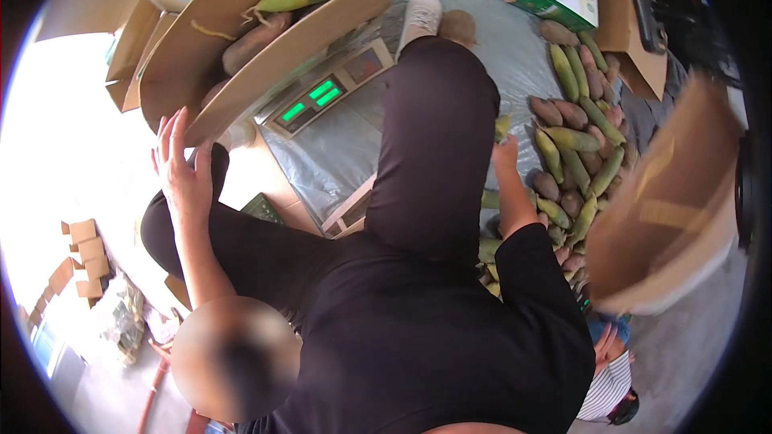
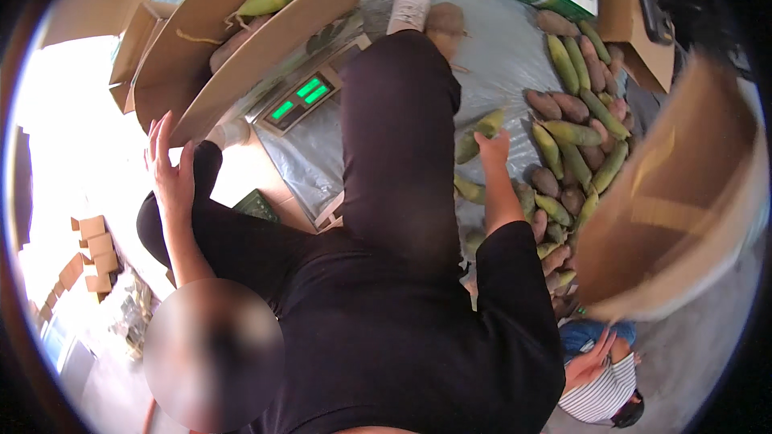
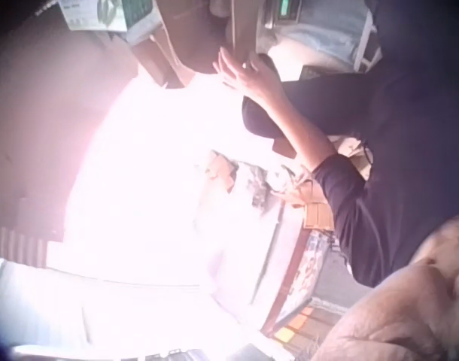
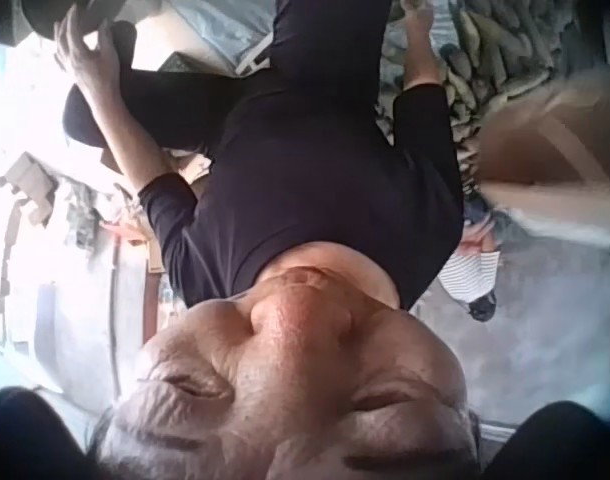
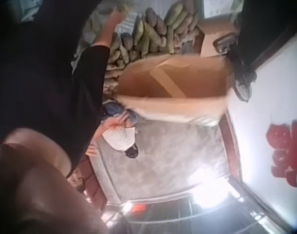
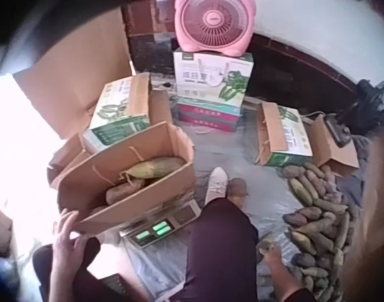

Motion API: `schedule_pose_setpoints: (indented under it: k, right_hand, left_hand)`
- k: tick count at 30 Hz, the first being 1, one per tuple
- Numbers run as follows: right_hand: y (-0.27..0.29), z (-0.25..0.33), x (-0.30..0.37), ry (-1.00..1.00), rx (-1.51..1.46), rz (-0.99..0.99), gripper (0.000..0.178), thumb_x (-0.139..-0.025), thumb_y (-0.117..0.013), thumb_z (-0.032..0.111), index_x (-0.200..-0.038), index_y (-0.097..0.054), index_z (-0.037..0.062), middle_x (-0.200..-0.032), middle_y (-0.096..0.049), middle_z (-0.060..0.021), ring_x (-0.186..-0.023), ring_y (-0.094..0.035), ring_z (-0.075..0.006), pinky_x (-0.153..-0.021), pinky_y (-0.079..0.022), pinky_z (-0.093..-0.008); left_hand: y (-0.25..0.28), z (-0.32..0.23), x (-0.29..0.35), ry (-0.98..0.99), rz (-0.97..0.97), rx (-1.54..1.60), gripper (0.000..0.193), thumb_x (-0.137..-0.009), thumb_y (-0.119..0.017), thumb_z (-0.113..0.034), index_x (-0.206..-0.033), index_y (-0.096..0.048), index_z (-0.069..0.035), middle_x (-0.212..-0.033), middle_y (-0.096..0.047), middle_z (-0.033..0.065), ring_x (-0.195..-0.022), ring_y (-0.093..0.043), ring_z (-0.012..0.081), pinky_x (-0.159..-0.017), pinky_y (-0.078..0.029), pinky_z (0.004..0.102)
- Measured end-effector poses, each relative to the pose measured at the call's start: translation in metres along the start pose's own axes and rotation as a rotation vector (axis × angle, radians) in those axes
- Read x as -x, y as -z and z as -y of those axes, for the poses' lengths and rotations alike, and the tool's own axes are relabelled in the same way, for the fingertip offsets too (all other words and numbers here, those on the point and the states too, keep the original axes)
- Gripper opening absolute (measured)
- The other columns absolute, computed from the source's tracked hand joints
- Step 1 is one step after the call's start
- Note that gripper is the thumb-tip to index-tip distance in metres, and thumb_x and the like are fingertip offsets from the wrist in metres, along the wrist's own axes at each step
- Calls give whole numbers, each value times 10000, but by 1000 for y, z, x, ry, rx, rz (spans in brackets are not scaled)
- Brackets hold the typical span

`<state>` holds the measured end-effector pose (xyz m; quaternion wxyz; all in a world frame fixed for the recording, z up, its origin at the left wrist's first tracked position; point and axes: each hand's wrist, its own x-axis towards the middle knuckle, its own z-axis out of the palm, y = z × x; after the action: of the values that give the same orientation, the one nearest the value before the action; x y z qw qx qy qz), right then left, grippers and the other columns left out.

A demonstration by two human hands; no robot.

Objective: Sorting and weighing loofah vegetables into cardboard boxes.

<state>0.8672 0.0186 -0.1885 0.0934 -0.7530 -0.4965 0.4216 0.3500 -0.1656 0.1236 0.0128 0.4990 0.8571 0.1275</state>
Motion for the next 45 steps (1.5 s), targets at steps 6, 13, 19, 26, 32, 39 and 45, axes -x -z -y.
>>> schedule_pose_setpoints:
  k: [6, 13, 19, 26, 32, 39, 45]
  right_hand:
    - [-26, -25, -19, 164, 492, -171, 812, -633, -794, 309, -1277, -409, -1, -1228, -497, -210, -1136, -478, -373, -949, -408, -428]
    - [-27, 14, 11, 242, 520, -368, 801, -646, -792, 274, -1293, -395, 21, -1218, -498, -204, -1148, -464, -368, -955, -399, -454]
    - [-31, -32, -9, -194, 39, -475, 695, -658, -786, 261, -1217, -462, 6, -1171, -541, -195, -1121, -507, -353, -945, -409, -431]
    - [-38, 13, -2, -275, -340, -52, 619, -647, -766, 222, -1161, -504, -3, -1076, -588, -200, -1028, -564, -358, -888, -441, -406]
    - [-61, 21, 0, 6, -87, 29, 599, -643, -753, 202, -1146, -507, -10, -1060, -594, -195, -997, -576, -354, -860, -452, -402]
    - [-52, -8, 19, 242, 205, 21, 575, -640, -737, 180, -1130, -510, -18, -1041, -600, -190, -960, -589, -350, -827, -464, -397]
    - [-9, -51, -7, 282, 200, -14, 563, -629, -736, 155, -1113, -510, -23, -1023, -605, -175, -926, -599, -331, -801, -474, -384]
  left_hand:
    - [-8, -5, -5, 2, -32, -31, 544, -797, -598, -102, -1321, -464, -153, -1316, -486, 66, -1307, -362, 286, -1084, -191, 500]
    - [-3, -4, -4, 0, -47, -24, 533, -799, -604, -107, -1313, -472, -151, -1315, -485, 72, -1310, -356, 287, -1084, -199, 496]
    - [-7, -4, -7, 0, -67, -2, 524, -789, -610, -94, -1297, -485, -135, -1305, -490, 80, -1305, -359, 295, -1081, -206, 493]
    - [-7, -2, -6, 6, -58, -16, 538, -772, -618, -69, -1291, -489, -129, -1301, -486, 83, -1308, -353, 294, -1082, -202, 496]
    - [-5, -4, -3, 33, -56, -8, 547, -766, -623, -60, -1292, -486, -129, -1308, -474, 78, -1311, -345, 287, -1089, -181, 494]
    - [-1, -8, -3, 24, -70, 46, 537, -779, -624, -76, -1294, -481, -128, -1296, -487, 79, -1306, -352, 289, -1080, -193, 500]
    - [-4, -10, -8, 0, -81, 72, 533, -779, -626, -73, -1291, -483, -118, -1292, -494, 85, -1300, -358, 304, -1070, -221, 499]
